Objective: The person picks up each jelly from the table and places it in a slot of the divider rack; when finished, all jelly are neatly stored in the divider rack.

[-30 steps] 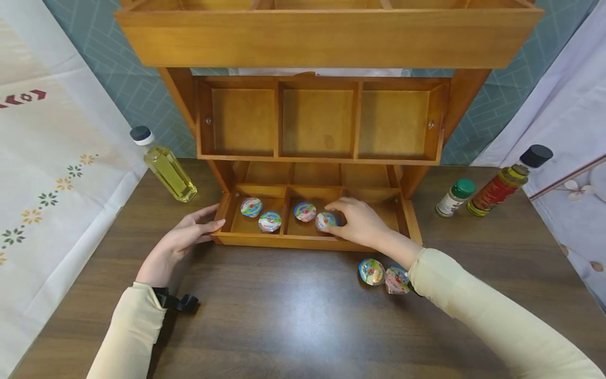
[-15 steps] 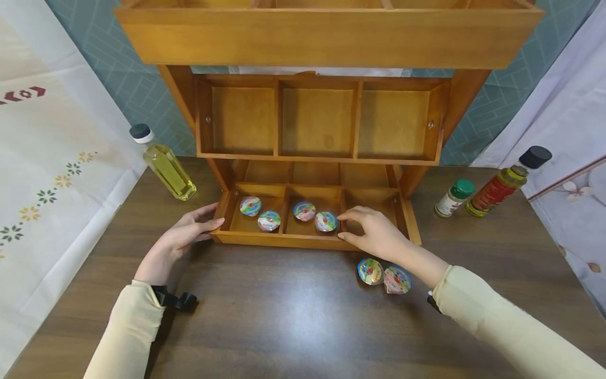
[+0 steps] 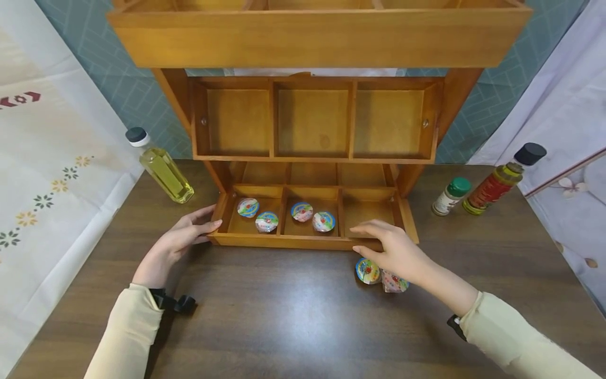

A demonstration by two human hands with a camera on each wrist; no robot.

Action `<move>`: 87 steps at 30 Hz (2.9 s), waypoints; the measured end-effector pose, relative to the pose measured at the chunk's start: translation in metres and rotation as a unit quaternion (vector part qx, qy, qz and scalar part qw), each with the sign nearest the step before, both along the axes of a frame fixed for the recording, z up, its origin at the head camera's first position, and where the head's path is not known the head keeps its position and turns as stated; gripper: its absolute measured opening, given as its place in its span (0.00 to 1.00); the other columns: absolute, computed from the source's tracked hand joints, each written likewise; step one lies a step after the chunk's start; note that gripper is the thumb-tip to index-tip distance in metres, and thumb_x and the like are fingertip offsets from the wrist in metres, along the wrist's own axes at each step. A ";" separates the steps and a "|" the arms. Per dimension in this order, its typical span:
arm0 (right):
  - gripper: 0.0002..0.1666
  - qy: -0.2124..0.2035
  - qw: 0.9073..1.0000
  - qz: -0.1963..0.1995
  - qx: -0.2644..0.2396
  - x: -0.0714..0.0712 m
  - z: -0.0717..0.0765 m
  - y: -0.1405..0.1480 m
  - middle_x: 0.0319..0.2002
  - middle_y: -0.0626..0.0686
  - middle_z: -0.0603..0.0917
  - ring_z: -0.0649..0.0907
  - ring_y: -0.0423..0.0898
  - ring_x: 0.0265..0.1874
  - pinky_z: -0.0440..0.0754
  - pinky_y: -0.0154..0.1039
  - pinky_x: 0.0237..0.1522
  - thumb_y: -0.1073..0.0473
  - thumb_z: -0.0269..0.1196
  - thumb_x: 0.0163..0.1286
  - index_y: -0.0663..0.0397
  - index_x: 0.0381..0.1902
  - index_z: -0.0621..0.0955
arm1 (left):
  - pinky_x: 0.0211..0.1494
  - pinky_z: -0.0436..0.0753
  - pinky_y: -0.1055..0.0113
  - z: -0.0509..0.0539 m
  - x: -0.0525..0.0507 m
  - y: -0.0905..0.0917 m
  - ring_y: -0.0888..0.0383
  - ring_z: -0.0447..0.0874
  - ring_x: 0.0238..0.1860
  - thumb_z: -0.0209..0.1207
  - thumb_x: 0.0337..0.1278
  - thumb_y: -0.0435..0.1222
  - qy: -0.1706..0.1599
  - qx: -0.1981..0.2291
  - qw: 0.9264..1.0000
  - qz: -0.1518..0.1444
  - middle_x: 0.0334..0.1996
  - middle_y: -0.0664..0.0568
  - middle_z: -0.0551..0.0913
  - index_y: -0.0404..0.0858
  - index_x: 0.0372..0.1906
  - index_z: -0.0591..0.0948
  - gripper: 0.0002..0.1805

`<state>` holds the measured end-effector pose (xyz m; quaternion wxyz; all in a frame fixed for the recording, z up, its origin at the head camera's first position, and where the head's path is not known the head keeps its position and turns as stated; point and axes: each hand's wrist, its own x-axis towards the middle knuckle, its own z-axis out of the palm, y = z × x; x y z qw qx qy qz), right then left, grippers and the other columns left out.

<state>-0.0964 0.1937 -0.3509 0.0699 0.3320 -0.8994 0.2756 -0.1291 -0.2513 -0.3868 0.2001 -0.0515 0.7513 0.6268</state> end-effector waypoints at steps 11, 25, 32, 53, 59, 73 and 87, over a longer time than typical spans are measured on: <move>0.24 0.002 1.000 -0.001 0.002 0.028 -0.010 0.016 0.45 0.44 0.82 0.80 0.41 0.42 0.80 0.39 0.38 0.65 0.71 0.51 0.50 0.49 0.81 | 0.66 0.61 0.45 0.001 0.001 0.000 0.43 0.62 0.63 0.57 0.62 0.40 0.004 0.000 1.000 -0.001 0.70 0.40 0.56 0.37 0.73 0.53 0.39; 0.25 -0.052 0.998 -0.014 0.017 0.037 -0.020 0.019 0.46 0.47 0.79 0.71 0.31 0.21 0.71 0.28 0.23 0.55 0.71 0.54 0.51 0.50 0.79 | 0.65 0.62 0.45 0.000 0.000 -0.001 0.45 0.64 0.62 0.57 0.62 0.40 0.007 -0.004 1.000 -0.002 0.70 0.41 0.55 0.37 0.73 0.52 0.39; 0.28 -0.072 0.997 -0.017 0.039 0.036 -0.021 0.017 0.47 0.50 0.78 0.67 0.28 0.17 0.69 0.27 0.22 0.50 0.70 0.54 0.54 0.52 0.79 | 0.65 0.62 0.45 0.000 0.000 0.000 0.46 0.65 0.61 0.57 0.62 0.41 0.010 -0.006 1.000 -0.006 0.71 0.41 0.54 0.37 0.73 0.52 0.39; 0.32 -0.068 0.996 0.014 0.049 0.034 -0.025 0.016 0.49 0.50 0.77 0.67 0.27 0.18 0.69 0.25 0.20 0.55 0.73 0.50 0.59 0.53 0.78 | 0.65 0.62 0.45 -0.002 0.000 -0.001 0.44 0.62 0.63 0.57 0.62 0.40 0.009 0.006 1.000 -0.004 0.71 0.41 0.54 0.37 0.73 0.52 0.40; 0.31 -0.050 0.998 0.032 0.034 0.031 -0.012 0.019 0.50 0.47 0.77 0.74 0.31 0.25 0.75 0.28 0.24 0.55 0.73 0.51 0.56 0.53 0.79 | 0.65 0.62 0.45 -0.001 -0.001 -0.001 0.44 0.62 0.63 0.57 0.62 0.40 0.009 0.005 1.000 -0.004 0.72 0.43 0.50 0.37 0.73 0.52 0.40; 0.32 0.010 0.999 0.034 0.005 -0.004 0.010 0.009 0.47 0.46 0.80 0.81 0.41 0.41 0.78 0.36 0.35 0.58 0.76 0.46 0.53 0.52 0.81 | 0.65 0.62 0.45 -0.001 0.000 -0.001 0.45 0.63 0.63 0.58 0.61 0.41 0.008 -0.002 1.000 -0.005 0.73 0.45 0.49 0.38 0.73 0.52 0.40; 0.29 -0.055 0.994 -0.092 -0.007 -0.041 -0.003 -0.003 0.48 0.57 0.80 0.81 0.55 0.40 0.80 0.50 0.40 0.53 0.70 0.56 0.59 0.53 0.79 | 0.66 0.61 0.45 0.000 -0.001 0.001 0.44 0.62 0.64 0.57 0.62 0.40 0.011 0.003 1.000 -0.008 0.72 0.44 0.51 0.38 0.73 0.52 0.39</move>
